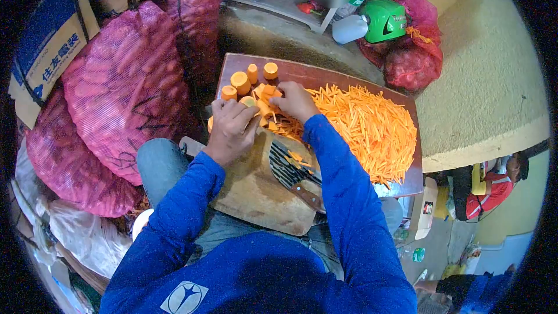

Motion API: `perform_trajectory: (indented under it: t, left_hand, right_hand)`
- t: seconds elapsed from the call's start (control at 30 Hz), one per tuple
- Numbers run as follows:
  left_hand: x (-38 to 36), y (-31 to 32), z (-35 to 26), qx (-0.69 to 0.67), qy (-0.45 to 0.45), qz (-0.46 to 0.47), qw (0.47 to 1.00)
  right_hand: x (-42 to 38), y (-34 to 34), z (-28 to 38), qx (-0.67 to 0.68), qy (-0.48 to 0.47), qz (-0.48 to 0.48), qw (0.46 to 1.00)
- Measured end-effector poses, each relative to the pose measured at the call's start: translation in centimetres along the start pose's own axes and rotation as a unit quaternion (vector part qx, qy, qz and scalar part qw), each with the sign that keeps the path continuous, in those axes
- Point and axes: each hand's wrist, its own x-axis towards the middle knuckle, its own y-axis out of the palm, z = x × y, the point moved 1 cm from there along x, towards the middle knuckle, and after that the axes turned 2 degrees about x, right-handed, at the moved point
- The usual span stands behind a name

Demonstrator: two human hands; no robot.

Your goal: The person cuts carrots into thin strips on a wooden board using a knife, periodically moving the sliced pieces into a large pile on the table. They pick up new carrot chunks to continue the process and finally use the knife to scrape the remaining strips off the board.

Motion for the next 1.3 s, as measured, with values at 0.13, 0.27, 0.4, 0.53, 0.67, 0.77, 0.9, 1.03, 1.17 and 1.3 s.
perform_trajectory:
  t: [0.13,0.27,0.4,0.53,0.67,0.77,0.9,1.03,1.17,1.3]
  left_hand:
    - [-0.2,0.5,-0.1,0.018,0.008,0.018,1.000]
    - [-0.6,0.6,-0.8,0.028,0.003,0.059,0.998]
    - [-0.5,-0.1,-2.0,-0.047,-0.036,0.091,0.994]
    - [-1.1,-0.1,-3.4,-0.094,-0.024,0.169,0.981]
    - [-2.1,0.3,-4.7,-0.074,0.015,0.188,0.979]
    - [-2.4,0.4,-4.9,-0.109,0.002,0.177,0.978]
    - [-2.8,0.0,-5.5,-0.168,-0.002,0.199,0.965]
    - [-4.3,-1.1,-7.3,-0.148,-0.016,0.218,0.965]
    - [-5.5,-2.3,-8.2,-0.117,-0.038,0.241,0.963]
    - [-6.6,-2.9,-7.8,-0.121,-0.068,0.233,0.963]
  right_hand:
    - [-4.5,-2.4,3.9,-0.055,0.019,-0.067,0.996]
    - [-7.3,-2.5,3.6,-0.085,0.035,-0.079,0.993]
    - [-10.0,-1.3,3.4,0.162,0.088,-0.001,0.983]
    - [-13.3,-0.8,6.3,0.350,0.111,0.023,0.930]
    - [-15.0,0.4,6.3,0.364,0.129,0.015,0.922]
    - [-16.1,0.7,6.3,0.380,0.137,0.000,0.915]
    - [-17.2,1.3,6.0,0.303,0.008,-0.067,0.951]
    - [-18.7,-0.2,7.7,0.348,0.141,0.017,0.927]
    - [-18.7,1.2,5.7,0.322,0.067,0.020,0.944]
    - [-18.1,1.2,5.1,0.281,0.050,0.036,0.958]
